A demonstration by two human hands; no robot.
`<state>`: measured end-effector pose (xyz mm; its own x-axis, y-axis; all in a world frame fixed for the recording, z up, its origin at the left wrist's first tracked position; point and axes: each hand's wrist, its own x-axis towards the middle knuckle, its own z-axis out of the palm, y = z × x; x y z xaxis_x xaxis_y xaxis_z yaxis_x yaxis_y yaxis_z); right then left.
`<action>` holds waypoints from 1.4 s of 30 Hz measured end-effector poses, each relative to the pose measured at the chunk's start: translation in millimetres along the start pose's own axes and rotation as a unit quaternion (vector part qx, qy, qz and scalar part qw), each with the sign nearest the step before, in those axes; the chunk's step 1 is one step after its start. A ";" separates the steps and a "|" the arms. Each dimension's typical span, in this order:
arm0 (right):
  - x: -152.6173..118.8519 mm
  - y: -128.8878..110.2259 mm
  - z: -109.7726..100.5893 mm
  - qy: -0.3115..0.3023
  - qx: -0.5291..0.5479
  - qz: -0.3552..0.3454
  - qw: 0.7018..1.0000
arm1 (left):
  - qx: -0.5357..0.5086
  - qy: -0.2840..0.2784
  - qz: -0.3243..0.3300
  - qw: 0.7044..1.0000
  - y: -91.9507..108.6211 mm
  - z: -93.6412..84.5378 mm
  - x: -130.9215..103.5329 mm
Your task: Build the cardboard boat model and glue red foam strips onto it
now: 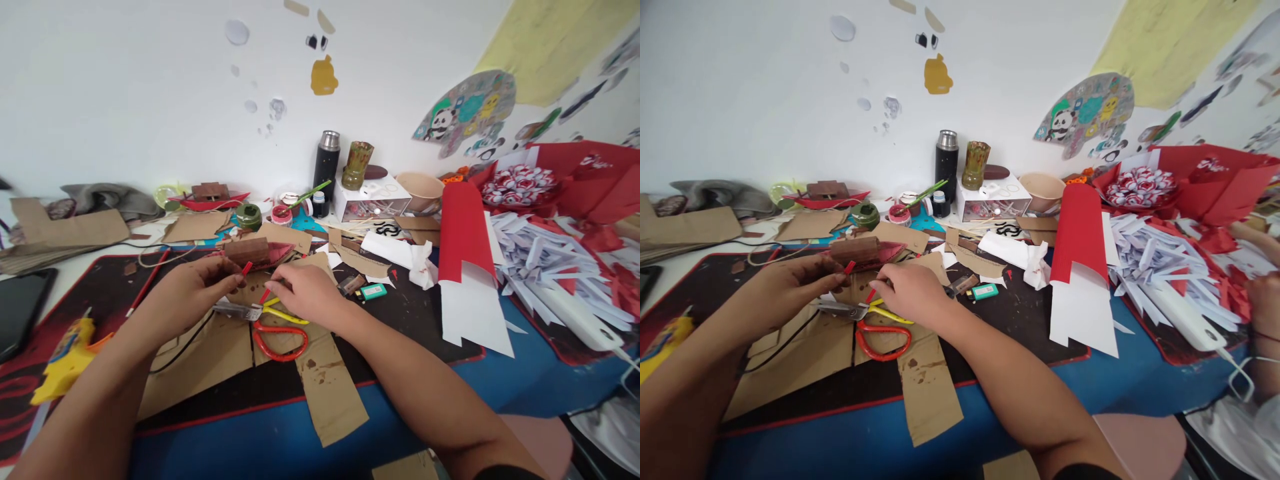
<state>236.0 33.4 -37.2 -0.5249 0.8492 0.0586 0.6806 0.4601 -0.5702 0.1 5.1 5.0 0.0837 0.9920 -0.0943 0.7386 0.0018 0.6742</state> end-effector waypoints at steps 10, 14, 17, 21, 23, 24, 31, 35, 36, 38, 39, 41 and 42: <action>-0.4 0.0 0.8 -0.015 -0.091 -0.003 0.996 | 0.031 -0.010 0.022 0.999 2.6 5.2 -0.4; 0.1 1.5 1.4 0.009 -0.058 -0.002 0.998 | 0.025 -0.010 0.018 0.999 1.5 5.4 -0.4; 0.4 3.7 1.6 0.043 -0.017 -0.002 0.999 | 0.012 0.005 0.011 1.000 0.6 4.1 -0.4; 0.8 7.1 3.1 0.085 0.062 -0.010 0.994 | -0.051 0.026 0.002 0.998 -2.7 2.3 -0.3; 1.1 8.4 4.6 0.098 0.114 -0.018 0.988 | -0.077 0.032 0.002 0.997 -4.4 2.0 -0.5; 1.3 8.8 5.5 0.103 0.137 -0.022 0.985 | -0.083 0.035 0.003 0.996 -4.8 2.1 -0.7; 2.9 5.1 11.7 0.093 0.250 -0.001 0.964 | -0.073 0.053 0.072 0.993 -1.2 7.8 -2.6; 1.9 0.6 10.7 0.043 0.351 0.034 0.935 | -0.049 0.082 0.120 0.988 -1.9 13.2 -2.2; 1.4 -0.3 10.0 0.032 0.368 0.039 0.928 | -0.046 0.087 0.132 0.986 -2.0 13.9 -2.2; 0.9 -1.0 8.9 0.012 0.391 0.047 0.919 | -0.046 0.094 0.156 0.982 -1.1 14.8 -2.3; 0.9 -0.8 8.9 0.000 0.399 0.051 0.916 | -0.048 0.098 0.165 0.980 -0.2 15.0 -2.4; 1.6 0.8 10.0 -0.021 0.411 0.054 0.910 | -0.049 0.107 0.176 0.977 1.9 15.6 -2.9; 2.1 2.1 10.9 -0.030 0.415 0.054 0.908 | -0.050 0.109 0.180 0.976 2.8 15.9 -3.1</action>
<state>230.8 33.3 -47.2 -0.5219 0.8506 -0.0643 0.1234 0.0008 -0.9924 12.6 0.0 -4.4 0.1737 0.9335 0.3138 0.6177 -0.3515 0.7035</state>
